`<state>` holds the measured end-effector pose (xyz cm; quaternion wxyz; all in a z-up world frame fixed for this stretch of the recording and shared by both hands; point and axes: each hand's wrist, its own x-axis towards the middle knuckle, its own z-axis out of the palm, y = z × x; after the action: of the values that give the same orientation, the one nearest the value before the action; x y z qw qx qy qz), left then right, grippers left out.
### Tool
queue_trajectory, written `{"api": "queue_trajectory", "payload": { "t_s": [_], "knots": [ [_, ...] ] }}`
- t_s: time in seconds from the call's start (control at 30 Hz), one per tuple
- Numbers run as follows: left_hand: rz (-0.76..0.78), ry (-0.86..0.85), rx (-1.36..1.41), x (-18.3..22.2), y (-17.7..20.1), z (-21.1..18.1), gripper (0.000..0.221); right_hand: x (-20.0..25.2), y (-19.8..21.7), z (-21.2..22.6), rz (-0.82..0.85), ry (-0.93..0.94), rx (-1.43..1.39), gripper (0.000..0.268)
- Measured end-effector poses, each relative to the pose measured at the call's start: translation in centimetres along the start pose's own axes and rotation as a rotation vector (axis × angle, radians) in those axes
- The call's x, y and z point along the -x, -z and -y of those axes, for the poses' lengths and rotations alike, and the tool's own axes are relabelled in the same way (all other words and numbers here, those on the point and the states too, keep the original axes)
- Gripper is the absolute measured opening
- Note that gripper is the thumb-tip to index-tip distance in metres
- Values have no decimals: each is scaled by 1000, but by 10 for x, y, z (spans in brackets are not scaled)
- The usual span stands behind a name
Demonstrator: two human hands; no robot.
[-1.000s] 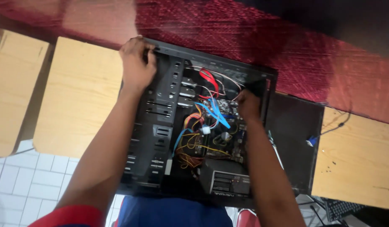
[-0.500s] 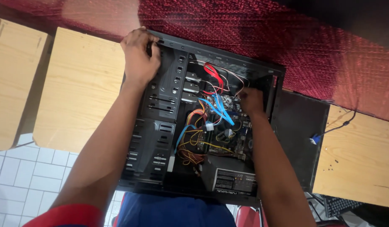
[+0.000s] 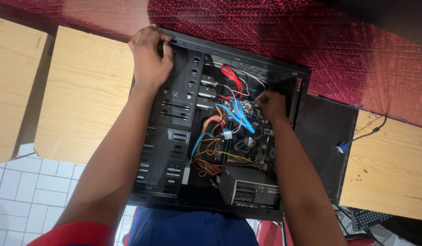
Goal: Organizing and connecting internal power and data cables inside a desktop computer case.
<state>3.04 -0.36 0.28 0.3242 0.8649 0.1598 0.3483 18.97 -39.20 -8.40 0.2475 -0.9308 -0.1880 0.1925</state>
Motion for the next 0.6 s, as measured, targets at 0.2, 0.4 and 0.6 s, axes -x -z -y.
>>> {"api": "queue_trajectory", "payload": {
  "t_s": [0.2,0.4,0.6],
  "knots": [
    [2,8,-17,0,-1,1,15,-4,-2,-7,0,-47,19,24],
    [-1,5,6,0,0,1,16,0,1,-1,-15,-28,30,16],
    [6,19,-4,0,0,0,15,3,5,7,13,-99,7,24]
  ]
}}
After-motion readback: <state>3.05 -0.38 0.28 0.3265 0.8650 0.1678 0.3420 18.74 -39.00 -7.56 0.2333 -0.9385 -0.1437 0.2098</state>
